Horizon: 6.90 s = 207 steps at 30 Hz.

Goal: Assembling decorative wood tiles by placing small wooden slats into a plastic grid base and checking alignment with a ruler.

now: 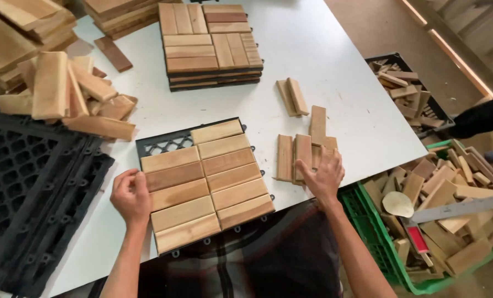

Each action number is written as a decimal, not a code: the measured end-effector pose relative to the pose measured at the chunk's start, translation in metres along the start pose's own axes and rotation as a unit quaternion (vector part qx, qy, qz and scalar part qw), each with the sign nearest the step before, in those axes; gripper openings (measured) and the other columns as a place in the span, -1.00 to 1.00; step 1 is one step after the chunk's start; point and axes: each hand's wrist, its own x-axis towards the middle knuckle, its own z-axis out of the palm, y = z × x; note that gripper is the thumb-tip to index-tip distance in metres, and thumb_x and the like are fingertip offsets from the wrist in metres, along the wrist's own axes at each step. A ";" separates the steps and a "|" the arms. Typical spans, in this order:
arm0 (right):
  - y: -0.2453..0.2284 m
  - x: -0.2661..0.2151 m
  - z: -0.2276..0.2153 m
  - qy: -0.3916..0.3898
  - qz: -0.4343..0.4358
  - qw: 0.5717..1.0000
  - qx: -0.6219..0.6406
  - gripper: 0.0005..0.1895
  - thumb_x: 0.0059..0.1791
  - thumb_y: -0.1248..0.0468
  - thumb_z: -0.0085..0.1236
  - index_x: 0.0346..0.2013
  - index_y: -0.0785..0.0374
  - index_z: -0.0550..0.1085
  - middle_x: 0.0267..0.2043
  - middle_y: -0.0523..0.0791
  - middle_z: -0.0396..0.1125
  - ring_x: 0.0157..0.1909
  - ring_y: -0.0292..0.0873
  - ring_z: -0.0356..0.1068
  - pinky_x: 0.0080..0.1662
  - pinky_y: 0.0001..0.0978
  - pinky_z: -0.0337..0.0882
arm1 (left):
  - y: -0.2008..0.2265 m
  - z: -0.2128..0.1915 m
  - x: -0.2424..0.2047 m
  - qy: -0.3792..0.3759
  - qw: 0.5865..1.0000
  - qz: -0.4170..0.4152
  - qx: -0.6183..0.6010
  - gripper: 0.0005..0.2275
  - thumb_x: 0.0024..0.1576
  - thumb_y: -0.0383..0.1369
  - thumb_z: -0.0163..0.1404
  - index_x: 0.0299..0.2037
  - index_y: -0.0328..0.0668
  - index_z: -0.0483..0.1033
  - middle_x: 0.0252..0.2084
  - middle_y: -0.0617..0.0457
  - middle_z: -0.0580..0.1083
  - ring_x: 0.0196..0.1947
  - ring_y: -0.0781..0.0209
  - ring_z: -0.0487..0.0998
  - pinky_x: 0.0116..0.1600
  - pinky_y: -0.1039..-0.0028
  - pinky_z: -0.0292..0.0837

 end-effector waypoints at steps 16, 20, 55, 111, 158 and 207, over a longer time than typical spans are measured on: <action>-0.057 -0.043 -0.001 -0.021 -0.004 0.961 0.275 -0.39 -0.18 0.11 0.36 0.15 0.17 0.53 0.05 0.04 0.37 0.12 0.16 0.42 0.15 -0.07 0.37 | 0.050 -0.016 -0.016 0.035 0.998 0.051 0.014 -0.92 0.12 -0.35 0.15 -0.41 -0.08 0.58 -0.04 0.10 0.58 -0.05 0.03 0.54 0.13 0.26 0.39; -0.129 -0.054 0.013 -0.124 -0.102 0.927 0.339 -0.43 -0.18 0.15 0.44 0.12 0.13 0.57 0.05 -0.08 0.44 0.12 -0.02 0.48 0.13 -0.22 0.45 | 0.054 -0.007 -0.007 0.024 0.994 0.091 0.055 -0.96 0.08 -0.30 0.15 -0.38 0.05 0.61 -0.06 0.22 0.58 -0.06 0.10 0.57 0.05 0.27 0.38; -0.265 0.040 0.135 -0.145 -0.399 0.894 0.143 -0.36 -0.09 -0.25 0.27 0.12 0.04 0.50 0.02 -0.19 0.22 0.14 -0.05 0.25 0.26 -0.18 0.21 | 0.010 0.025 0.044 -0.105 0.991 0.012 0.083 -0.64 0.18 -0.14 -0.04 0.18 0.14 0.53 0.30 0.27 0.40 0.20 0.01 0.44 0.14 0.12 0.35; -0.520 0.035 0.069 -0.410 -0.121 0.861 0.275 0.11 -0.03 -0.55 -0.21 0.52 0.18 -0.01 0.46 0.25 0.03 0.52 0.26 -0.04 0.46 0.22 -0.05 | 0.078 -0.098 0.226 0.024 0.979 -0.142 -0.147 -0.34 0.18 0.02 0.03 0.35 -0.30 0.18 0.37 -0.32 0.20 0.40 -0.28 0.21 0.45 0.00 0.14; -0.416 0.046 0.109 -0.535 0.205 0.579 0.581 -0.14 -0.08 -0.40 0.07 0.31 0.06 0.29 0.13 -0.01 0.32 0.10 0.08 0.39 0.09 0.26 0.43 | 0.138 -0.014 0.208 -0.364 0.894 -0.260 -0.033 -0.08 -0.16 0.19 0.04 0.40 -0.17 0.16 0.39 -0.23 0.27 0.45 -0.13 0.23 0.48 0.05 0.08; -0.395 0.062 0.090 -0.566 0.226 0.551 0.570 -0.04 -0.15 -0.33 0.18 0.28 0.32 0.37 0.18 0.10 0.31 0.19 0.09 0.36 0.26 0.06 0.35 | 0.121 -0.010 0.084 -0.096 0.924 -0.349 -0.122 -0.24 0.11 -0.18 0.00 0.54 -0.07 -0.04 0.53 -0.13 -0.03 0.44 -0.16 -0.06 0.44 0.00 -0.21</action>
